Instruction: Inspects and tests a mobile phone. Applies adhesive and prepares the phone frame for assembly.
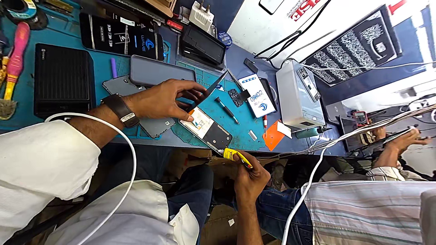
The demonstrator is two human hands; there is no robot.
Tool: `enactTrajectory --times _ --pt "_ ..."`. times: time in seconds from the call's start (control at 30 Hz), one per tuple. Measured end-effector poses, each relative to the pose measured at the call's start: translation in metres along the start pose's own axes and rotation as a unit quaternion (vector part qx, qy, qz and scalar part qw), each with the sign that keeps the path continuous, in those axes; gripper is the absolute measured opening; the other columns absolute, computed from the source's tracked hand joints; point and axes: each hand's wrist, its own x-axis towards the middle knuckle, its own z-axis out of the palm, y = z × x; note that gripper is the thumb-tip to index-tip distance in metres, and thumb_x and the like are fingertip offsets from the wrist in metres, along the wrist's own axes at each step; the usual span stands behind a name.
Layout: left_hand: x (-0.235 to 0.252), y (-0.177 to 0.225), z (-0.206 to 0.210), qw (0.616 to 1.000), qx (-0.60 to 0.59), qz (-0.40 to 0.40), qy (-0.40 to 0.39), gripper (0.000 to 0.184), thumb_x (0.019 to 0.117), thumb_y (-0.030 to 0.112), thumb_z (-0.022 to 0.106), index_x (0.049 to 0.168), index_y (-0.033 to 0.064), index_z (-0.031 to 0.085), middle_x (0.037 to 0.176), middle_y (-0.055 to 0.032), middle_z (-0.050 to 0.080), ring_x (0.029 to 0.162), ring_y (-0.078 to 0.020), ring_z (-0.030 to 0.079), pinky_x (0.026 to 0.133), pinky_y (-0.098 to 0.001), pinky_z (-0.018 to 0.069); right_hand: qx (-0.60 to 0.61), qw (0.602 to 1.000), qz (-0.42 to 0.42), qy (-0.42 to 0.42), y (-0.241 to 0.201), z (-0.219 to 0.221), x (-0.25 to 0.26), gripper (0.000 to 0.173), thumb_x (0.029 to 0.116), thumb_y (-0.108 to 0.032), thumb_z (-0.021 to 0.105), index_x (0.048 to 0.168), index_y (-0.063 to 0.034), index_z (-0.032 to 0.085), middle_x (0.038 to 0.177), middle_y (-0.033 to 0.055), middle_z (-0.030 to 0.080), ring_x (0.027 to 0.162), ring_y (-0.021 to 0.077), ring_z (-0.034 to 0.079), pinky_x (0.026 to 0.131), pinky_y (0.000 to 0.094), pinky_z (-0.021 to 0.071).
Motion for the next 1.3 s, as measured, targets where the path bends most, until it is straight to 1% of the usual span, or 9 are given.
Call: enactTrajectory --times 0.1,0.3,0.47,0.77,0.93,1.07,1.3 --pt "0.000 0.000 0.001 1.000 -0.004 -0.004 0.002 0.071 0.0739 -0.003 0.079 0.140 0.0071 0.054 0.132 -0.0099 0.062 0.117 -0.0209 0.067 0.093 -0.0340 0.0619 0.002 1.000 -0.001 0.008 0.002 -0.002 -0.001 0.011 0.0904 -0.005 0.071 0.098 -0.0063 0.080 0.090 0.0005 0.078 0.080 0.0030 0.073 0.072 0.0204 0.0609" --pt "0.000 0.001 0.001 1.000 0.006 -0.001 0.003 0.070 0.0742 -0.003 0.080 0.139 0.0078 0.055 0.132 -0.0096 0.062 0.117 -0.0202 0.067 0.093 -0.0339 0.0618 -0.010 1.000 0.007 0.019 0.005 -0.007 -0.005 0.009 0.0899 -0.009 0.074 0.096 -0.0064 0.080 0.087 -0.0004 0.077 0.078 0.0015 0.072 0.070 0.0188 0.0598" --pt "0.000 0.003 0.002 1.000 -0.004 -0.005 0.005 0.070 0.0750 -0.006 0.078 0.139 0.0067 0.054 0.133 -0.0107 0.061 0.116 -0.0209 0.067 0.092 -0.0332 0.0622 0.005 1.000 0.010 0.016 0.008 -0.011 -0.007 0.011 0.0897 -0.004 0.071 0.098 -0.0049 0.079 0.089 0.0010 0.078 0.078 0.0033 0.072 0.070 0.0205 0.0608" --pt "0.000 0.003 0.002 1.000 -0.007 -0.005 0.006 0.071 0.0743 -0.006 0.079 0.140 0.0065 0.054 0.133 -0.0107 0.062 0.116 -0.0209 0.067 0.092 -0.0332 0.0621 -0.005 1.000 0.017 0.015 0.008 -0.016 -0.008 0.010 0.0902 -0.007 0.072 0.097 -0.0051 0.079 0.088 0.0009 0.078 0.077 0.0033 0.072 0.070 0.0206 0.0612" --pt "0.000 0.003 0.002 1.000 -0.009 -0.006 0.005 0.071 0.0745 -0.005 0.079 0.140 0.0071 0.054 0.133 -0.0105 0.061 0.117 -0.0210 0.067 0.092 -0.0333 0.0620 -0.023 0.999 0.013 0.023 0.008 -0.019 -0.008 0.010 0.0890 -0.007 0.072 0.096 -0.0052 0.080 0.085 -0.0001 0.077 0.076 0.0011 0.071 0.068 0.0182 0.0594" --pt "0.000 0.002 0.002 1.000 -0.007 -0.002 0.005 0.070 0.0745 -0.004 0.079 0.139 0.0074 0.055 0.133 -0.0103 0.061 0.117 -0.0210 0.066 0.093 -0.0333 0.0618 -0.017 1.000 0.011 0.020 0.007 -0.019 -0.007 0.011 0.0893 -0.005 0.072 0.097 -0.0055 0.080 0.088 0.0010 0.078 0.079 0.0030 0.073 0.071 0.0197 0.0607" --pt "0.000 0.002 0.002 1.000 -0.003 -0.004 0.005 0.070 0.0743 -0.003 0.079 0.139 0.0073 0.055 0.132 -0.0100 0.062 0.117 -0.0203 0.067 0.092 -0.0332 0.0621 -0.024 0.999 0.011 0.018 0.010 -0.019 -0.005 0.010 0.0901 -0.006 0.072 0.097 -0.0049 0.079 0.086 0.0007 0.077 0.076 0.0031 0.072 0.068 0.0200 0.0607"
